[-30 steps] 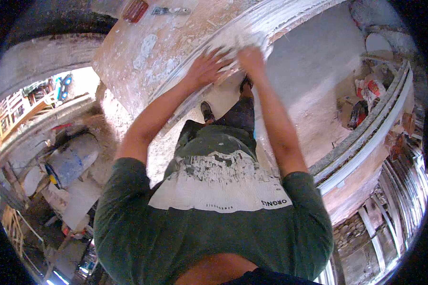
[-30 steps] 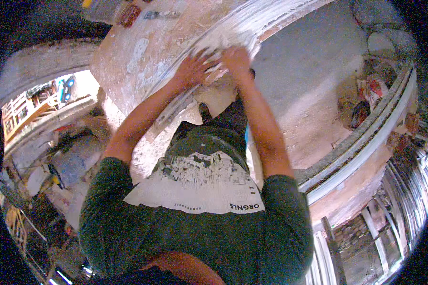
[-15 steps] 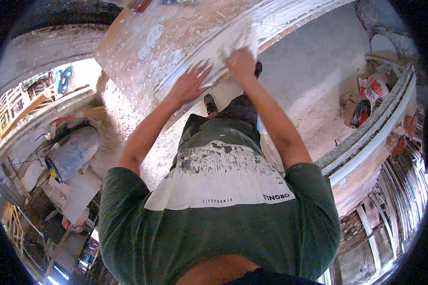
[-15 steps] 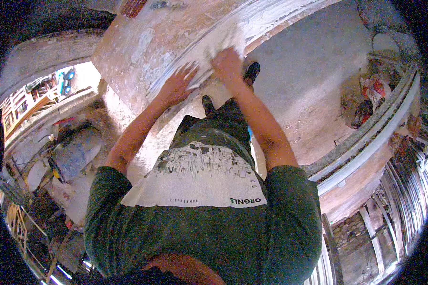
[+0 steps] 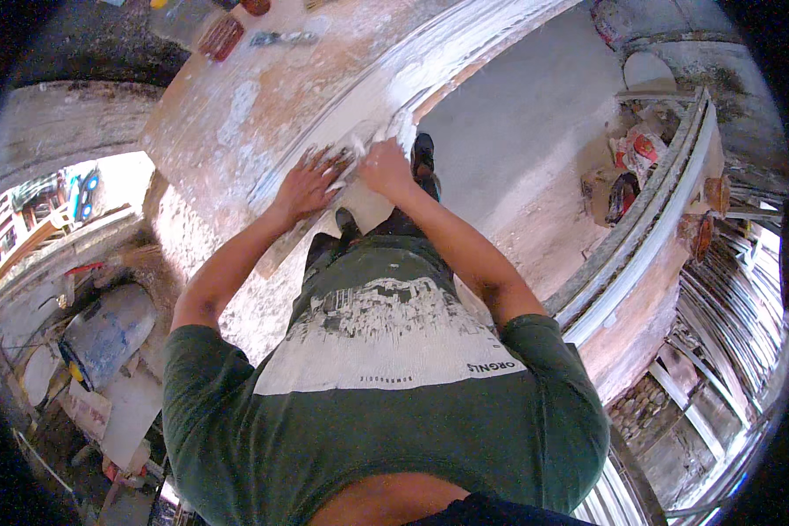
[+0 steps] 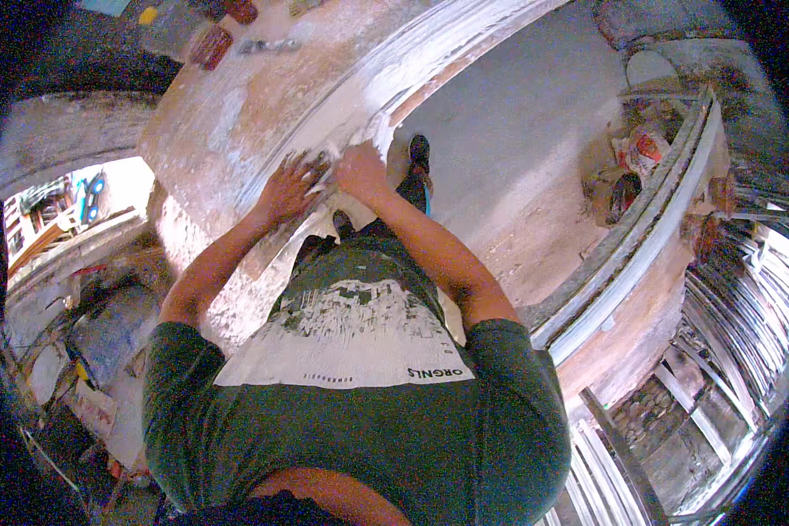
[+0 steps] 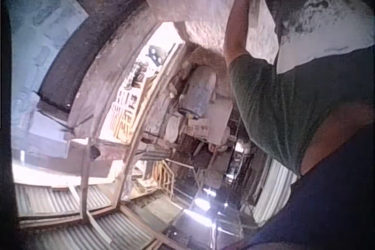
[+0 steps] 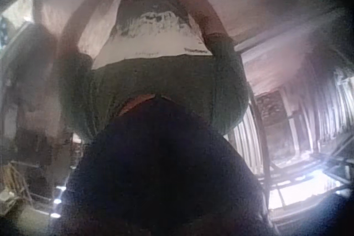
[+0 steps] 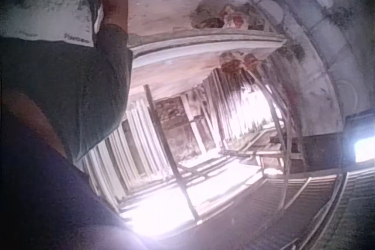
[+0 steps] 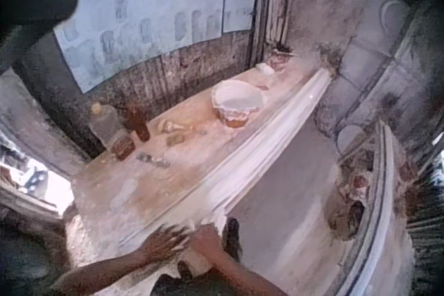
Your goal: The person applies a white paste to a long curved wooden molding using a cloth. They repeatedly dip the cloth into a bucket of paste and spread it along the molding's surface and edges.
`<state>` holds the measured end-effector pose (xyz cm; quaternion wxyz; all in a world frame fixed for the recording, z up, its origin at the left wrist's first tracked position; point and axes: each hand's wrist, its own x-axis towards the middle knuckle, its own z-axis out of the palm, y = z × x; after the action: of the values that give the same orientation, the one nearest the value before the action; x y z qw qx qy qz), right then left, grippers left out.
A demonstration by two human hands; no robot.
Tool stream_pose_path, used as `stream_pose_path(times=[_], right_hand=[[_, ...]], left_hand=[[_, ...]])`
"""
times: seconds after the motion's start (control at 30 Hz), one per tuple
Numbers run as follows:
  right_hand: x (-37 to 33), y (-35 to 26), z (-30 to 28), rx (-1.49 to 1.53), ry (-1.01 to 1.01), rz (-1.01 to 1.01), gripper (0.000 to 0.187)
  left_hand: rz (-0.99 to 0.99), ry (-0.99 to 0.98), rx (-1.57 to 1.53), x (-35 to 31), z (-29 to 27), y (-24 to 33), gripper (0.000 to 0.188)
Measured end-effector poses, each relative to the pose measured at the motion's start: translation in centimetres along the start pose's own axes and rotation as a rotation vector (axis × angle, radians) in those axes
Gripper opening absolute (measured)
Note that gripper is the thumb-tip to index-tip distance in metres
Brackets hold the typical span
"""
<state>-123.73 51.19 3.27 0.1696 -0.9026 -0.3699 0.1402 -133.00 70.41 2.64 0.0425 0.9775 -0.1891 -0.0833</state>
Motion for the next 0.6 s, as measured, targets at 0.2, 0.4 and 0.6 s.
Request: stream_pose_path(times=[0.2, 0.4, 0.6], right_hand=[[10.3, 21.0, -2.4, -0.167, 0.121, 0.341, 0.034], [16.2, 35.4, -16.5, -0.093, 0.097, 0.162, 0.039], [12.0, 28.4, -14.8, 0.264, 0.176, 0.351, 0.039]], left_hand=[[0.082, 0.246, 0.001, 21.6, -1.4, 1.1, 0.052], [-0.118, 0.141, -0.158, 36.8, -2.8, 1.3, 0.051], [-0.189, -0.191, -0.164, 27.0, -3.5, 1.4, 0.062]])
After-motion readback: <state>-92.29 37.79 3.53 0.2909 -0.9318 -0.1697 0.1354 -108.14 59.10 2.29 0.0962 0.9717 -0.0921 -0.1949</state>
